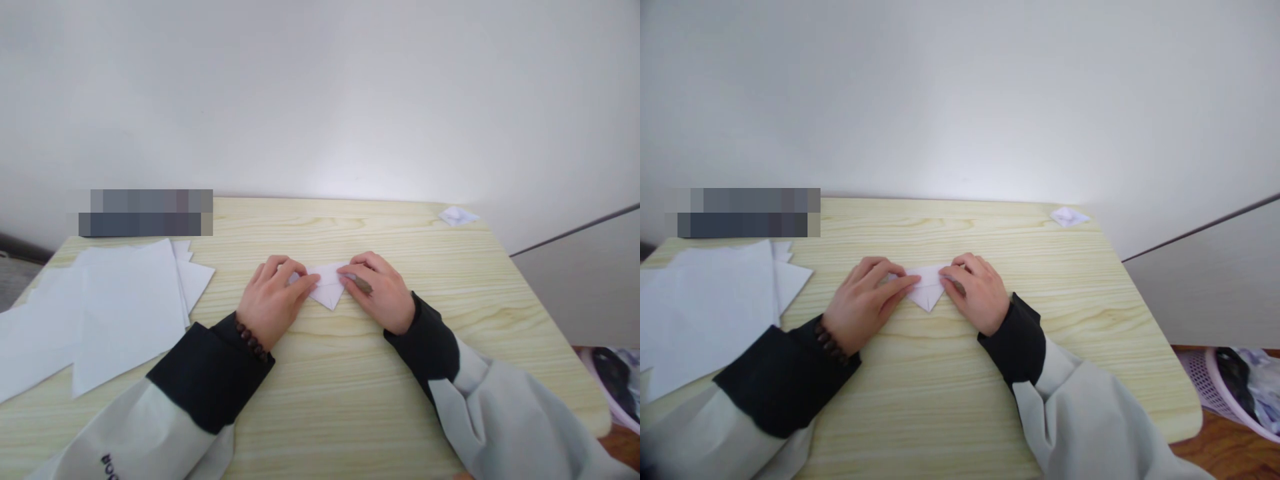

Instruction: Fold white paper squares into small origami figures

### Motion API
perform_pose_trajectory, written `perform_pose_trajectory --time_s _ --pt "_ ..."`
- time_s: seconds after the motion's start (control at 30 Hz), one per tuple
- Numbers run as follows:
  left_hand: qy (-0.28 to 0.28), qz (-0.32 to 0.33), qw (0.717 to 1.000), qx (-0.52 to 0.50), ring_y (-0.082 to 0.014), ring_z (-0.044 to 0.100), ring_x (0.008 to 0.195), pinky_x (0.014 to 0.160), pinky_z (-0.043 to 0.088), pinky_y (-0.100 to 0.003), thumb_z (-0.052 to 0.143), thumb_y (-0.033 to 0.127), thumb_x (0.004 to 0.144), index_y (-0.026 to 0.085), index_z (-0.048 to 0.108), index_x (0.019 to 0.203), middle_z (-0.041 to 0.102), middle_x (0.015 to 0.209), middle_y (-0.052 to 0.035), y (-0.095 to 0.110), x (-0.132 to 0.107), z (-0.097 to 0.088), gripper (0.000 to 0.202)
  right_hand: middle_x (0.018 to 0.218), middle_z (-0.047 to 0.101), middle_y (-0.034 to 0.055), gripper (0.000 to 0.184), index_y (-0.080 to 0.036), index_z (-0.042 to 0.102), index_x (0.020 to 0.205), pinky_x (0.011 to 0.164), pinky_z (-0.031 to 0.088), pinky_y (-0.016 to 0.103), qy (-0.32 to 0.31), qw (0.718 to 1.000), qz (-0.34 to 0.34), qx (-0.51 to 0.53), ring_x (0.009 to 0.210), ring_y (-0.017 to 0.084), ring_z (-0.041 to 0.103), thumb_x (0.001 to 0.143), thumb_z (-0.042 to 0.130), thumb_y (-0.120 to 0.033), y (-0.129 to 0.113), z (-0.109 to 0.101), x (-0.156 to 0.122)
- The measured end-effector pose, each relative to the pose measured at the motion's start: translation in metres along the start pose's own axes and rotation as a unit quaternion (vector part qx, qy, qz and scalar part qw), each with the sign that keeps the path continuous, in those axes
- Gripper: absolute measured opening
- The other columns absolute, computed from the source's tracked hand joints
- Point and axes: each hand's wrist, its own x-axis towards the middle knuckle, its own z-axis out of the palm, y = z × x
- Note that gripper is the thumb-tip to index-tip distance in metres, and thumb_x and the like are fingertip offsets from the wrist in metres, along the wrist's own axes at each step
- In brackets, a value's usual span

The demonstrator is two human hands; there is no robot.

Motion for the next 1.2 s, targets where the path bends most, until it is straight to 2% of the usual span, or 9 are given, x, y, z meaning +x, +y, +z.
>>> perform_pose_trajectory --time_s 0.17,0.37,0.6,0.73,0.83,0.97,1.07,1.2 --pt "-0.005 -0.039 0.999 -0.013 -0.0232 0.051 0.093 0.081 0.046 -0.040 0.056 0.026 0.084 0.021 0.066 0.102 0.063 0.097 -0.0070 -0.001 0.000 0.002 0.022 0.092 0.059 0.0056 0.013 -0.021 0.064 0.092 0.079 0.048 0.034 -0.004 1.000 0.005 0.023 0.086 0.018 0.056 0.086 0.054 -0.024 0.001 0.000 0.001" --pt "-0.013 -0.055 0.996 -0.064 -0.0220 0.049 0.093 0.082 0.045 -0.039 0.055 0.025 0.085 0.020 0.067 0.093 0.062 0.096 -0.0063 0.000 0.000 0.004 0.016 0.099 0.056 0.0062 0.010 -0.021 0.062 0.090 0.081 0.048 0.033 -0.004 0.999 0.012 0.049 0.088 0.017 0.057 0.085 0.054 -0.023 -0.001 -0.003 0.002" --pt "-0.045 -0.085 0.988 -0.123 -0.0227 0.048 0.104 0.091 0.041 -0.043 0.053 0.020 0.084 0.019 0.061 0.093 0.058 0.109 -0.0067 0.000 0.003 0.004 0.013 0.110 0.053 0.0075 0.007 -0.020 0.059 0.083 0.085 0.046 0.034 -0.003 0.998 0.021 0.056 0.091 0.018 0.056 0.085 0.053 -0.022 0.000 0.000 0.003" --pt "-0.022 -0.109 0.980 -0.166 -0.0234 0.048 0.111 0.096 0.039 -0.043 0.054 0.026 0.083 0.017 0.054 0.107 0.056 0.117 -0.0098 0.001 0.004 0.004 0.026 0.112 0.052 0.0096 0.007 -0.019 0.054 0.085 0.092 0.043 0.037 0.011 0.996 0.010 0.084 0.105 0.020 0.052 0.088 0.048 -0.021 0.000 0.002 0.007" --pt "0.005 -0.177 0.954 -0.241 -0.0213 0.056 0.101 0.091 0.044 -0.040 0.057 0.031 0.081 0.017 0.044 0.121 0.060 0.110 -0.0088 0.000 0.004 0.003 0.045 0.114 0.050 0.0115 0.007 -0.019 0.050 0.087 0.091 0.043 0.037 0.020 0.993 0.002 0.116 0.108 0.020 0.050 0.089 0.044 -0.020 -0.003 0.004 0.012" --pt "0.029 -0.248 0.904 -0.347 -0.0166 0.061 0.083 0.077 0.051 -0.031 0.062 0.033 0.076 0.018 0.048 0.119 0.060 0.103 -0.0066 -0.002 0.004 0.004 0.048 0.114 0.050 0.0120 0.007 -0.019 0.049 0.088 0.085 0.045 0.035 0.017 0.989 -0.009 0.147 0.107 0.020 0.050 0.090 0.042 -0.019 -0.007 0.005 0.016" --pt "0.005 -0.282 0.870 -0.404 -0.0158 0.062 0.076 0.068 0.052 -0.027 0.066 0.035 0.072 0.018 0.054 0.113 0.063 0.093 -0.0047 -0.002 0.005 0.002 0.046 0.113 0.051 0.0114 0.007 -0.020 0.049 0.088 0.083 0.045 0.034 0.023 0.987 -0.006 0.157 0.102 0.019 0.052 0.090 0.042 -0.019 -0.007 0.004 0.015" --pt "-0.052 -0.344 0.835 -0.427 -0.0135 0.061 0.056 0.052 0.049 -0.022 0.067 0.042 0.071 0.016 0.061 0.098 0.065 0.065 0.0006 -0.001 0.006 -0.003 0.038 0.099 0.057 0.0084 0.007 -0.019 0.049 0.088 0.077 0.044 0.031 0.018 0.987 -0.009 0.161 0.090 0.017 0.054 0.090 0.043 -0.019 -0.007 0.003 0.014"
